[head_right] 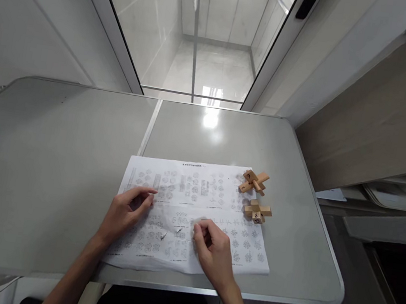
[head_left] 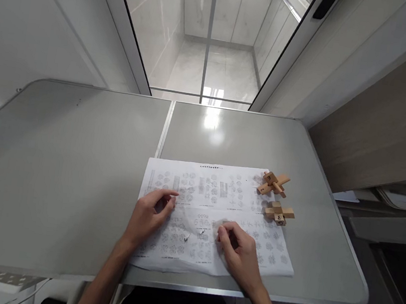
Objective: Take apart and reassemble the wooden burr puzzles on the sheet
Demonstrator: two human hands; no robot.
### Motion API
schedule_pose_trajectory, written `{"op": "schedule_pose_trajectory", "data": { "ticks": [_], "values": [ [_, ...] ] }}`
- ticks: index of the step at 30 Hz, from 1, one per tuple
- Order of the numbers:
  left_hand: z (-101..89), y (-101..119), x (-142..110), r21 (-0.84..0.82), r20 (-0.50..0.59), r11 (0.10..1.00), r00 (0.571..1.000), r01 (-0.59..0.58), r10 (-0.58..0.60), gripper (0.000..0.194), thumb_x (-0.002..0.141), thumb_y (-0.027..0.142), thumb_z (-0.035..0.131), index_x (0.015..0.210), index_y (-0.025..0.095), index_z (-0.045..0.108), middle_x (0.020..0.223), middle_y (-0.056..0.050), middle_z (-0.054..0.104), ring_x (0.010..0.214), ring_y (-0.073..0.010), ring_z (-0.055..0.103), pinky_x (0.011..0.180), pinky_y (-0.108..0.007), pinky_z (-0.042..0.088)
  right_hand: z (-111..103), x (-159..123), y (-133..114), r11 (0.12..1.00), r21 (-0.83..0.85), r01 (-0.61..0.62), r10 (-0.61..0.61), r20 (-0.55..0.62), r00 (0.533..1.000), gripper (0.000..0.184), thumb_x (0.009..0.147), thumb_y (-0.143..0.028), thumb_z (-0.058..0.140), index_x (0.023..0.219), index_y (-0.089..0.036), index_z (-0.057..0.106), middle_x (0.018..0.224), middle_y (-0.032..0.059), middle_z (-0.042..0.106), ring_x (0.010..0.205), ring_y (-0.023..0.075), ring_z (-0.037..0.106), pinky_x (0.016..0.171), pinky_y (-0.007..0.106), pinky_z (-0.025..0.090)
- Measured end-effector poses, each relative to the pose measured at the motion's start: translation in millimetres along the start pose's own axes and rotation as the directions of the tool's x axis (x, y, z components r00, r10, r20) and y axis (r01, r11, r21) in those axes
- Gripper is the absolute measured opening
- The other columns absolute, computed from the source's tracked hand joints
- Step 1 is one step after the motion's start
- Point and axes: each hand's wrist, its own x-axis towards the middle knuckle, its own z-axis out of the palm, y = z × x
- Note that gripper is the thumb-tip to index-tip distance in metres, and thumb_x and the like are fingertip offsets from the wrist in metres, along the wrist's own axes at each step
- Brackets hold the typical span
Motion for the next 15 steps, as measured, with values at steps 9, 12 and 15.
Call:
{"op": "schedule_pose_trajectory", "data": {
  "ticks": [9,12,15],
  "values": [
    [0.4,-3.4,-0.7,-0.008,0.009,1.000,1.000,0.017,-0.017,0.022,0.100,0.036,0.059,0.107,0.023,0.076,0.085,-0.001,0.075,0.072,-0.0159,0.065,0.067,-0.027,0.051,1.2,-0.6,0.1,1.000,0.009,-0.014,0.014,-0.012,1.000,0.035,0.108,-0.043,0.051,0.081,-0.022,0.059,0.069,-0.0009,0.057,0.060,0.0157,0.052,0.060,0.028,0.040],
    [0.3,-2.5,-0.5,-0.003,0.005,1.000,1.000,0.018,-0.018,0.022,0.099,0.036,0.060,0.107,0.023,0.077,0.084,-0.001,0.076,0.072,-0.0161,0.066,0.066,-0.027,0.051,1.4,-0.7,0.5,1.000,0.009,-0.015,0.015,-0.009,1.000,0.034,0.108,-0.042,0.051,0.082,-0.022,0.060,0.069,-0.0010,0.057,0.060,0.0157,0.052,0.060,0.028,0.040],
    [0.4,-1.8,-0.4,0.000,0.001,1.000,1.000,0.018,-0.018,0.023,0.099,0.036,0.060,0.106,0.023,0.077,0.084,-0.001,0.076,0.071,-0.0164,0.066,0.065,-0.027,0.051,1.7,-0.6,0.4,1.000,0.005,-0.009,0.009,-0.012,1.000,0.033,0.108,-0.041,0.051,0.082,-0.022,0.060,0.069,-0.0009,0.057,0.061,0.0155,0.051,0.060,0.027,0.040]
  ]
}}
